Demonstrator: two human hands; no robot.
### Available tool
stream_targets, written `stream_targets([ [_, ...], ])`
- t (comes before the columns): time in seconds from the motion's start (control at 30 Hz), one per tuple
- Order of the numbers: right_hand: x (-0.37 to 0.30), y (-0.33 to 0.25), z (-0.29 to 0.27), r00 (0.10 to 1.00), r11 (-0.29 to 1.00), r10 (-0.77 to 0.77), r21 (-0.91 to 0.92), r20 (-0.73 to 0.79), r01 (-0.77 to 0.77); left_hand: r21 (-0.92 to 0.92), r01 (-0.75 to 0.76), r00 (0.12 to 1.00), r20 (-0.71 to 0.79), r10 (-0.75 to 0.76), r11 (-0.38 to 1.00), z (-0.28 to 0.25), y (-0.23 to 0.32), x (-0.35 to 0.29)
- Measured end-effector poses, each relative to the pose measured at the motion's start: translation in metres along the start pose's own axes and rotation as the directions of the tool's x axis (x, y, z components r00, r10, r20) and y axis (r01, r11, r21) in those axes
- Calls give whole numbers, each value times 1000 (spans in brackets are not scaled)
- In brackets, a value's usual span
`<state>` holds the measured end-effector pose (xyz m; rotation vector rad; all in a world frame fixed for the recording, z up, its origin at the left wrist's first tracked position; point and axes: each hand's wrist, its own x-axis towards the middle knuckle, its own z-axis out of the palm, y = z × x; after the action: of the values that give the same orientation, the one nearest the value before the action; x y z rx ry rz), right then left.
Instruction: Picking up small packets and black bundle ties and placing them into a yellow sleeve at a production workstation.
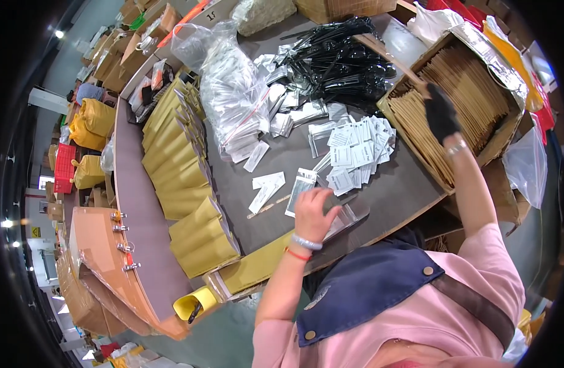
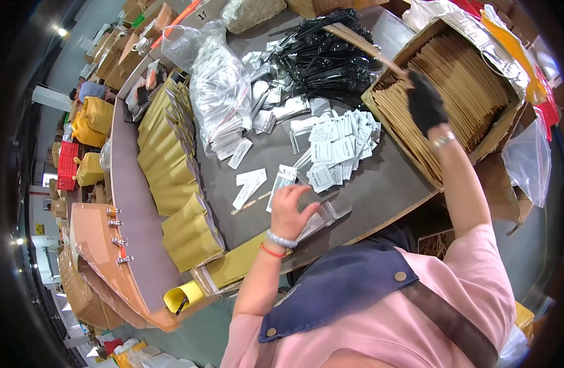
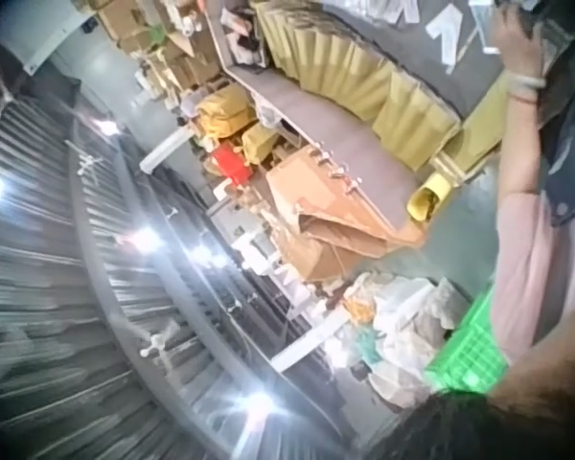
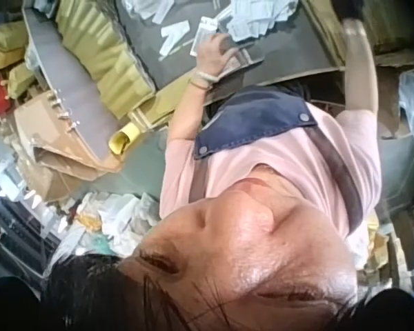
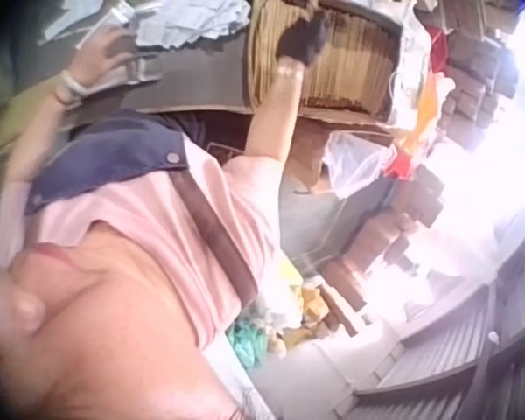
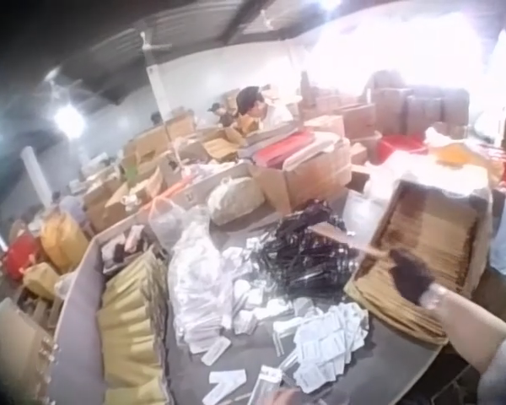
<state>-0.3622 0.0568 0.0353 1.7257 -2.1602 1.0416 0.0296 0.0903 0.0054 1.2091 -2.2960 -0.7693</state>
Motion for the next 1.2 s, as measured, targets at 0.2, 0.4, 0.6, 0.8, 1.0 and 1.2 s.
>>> stream_targets([
  [0.2,76,-50,59,976,983,133,-152,175,-106,191,-10,1000,3,9,982,29,2,37],
  [0.4,100,-58,66,823,939,326,-260,465,-226,154,4,999,-42,2,988,35,-2,33],
  [0.6,102,-44,64,867,951,309,-145,390,-274,-39,33,991,-127,-38,999,26,-10,35],
  [0.8,74,-51,-19,957,980,198,-69,213,-187,-343,244,940,-148,-308,907,16,-34,40],
  [1.0,-3,-71,-39,972,948,120,268,201,-172,-21,-32,922,-386,21,999,21,-34,42],
  [1.2,-74,-104,-46,806,753,108,481,582,-449,-454,448,881,373,-292,770,-39,-11,-8],
])
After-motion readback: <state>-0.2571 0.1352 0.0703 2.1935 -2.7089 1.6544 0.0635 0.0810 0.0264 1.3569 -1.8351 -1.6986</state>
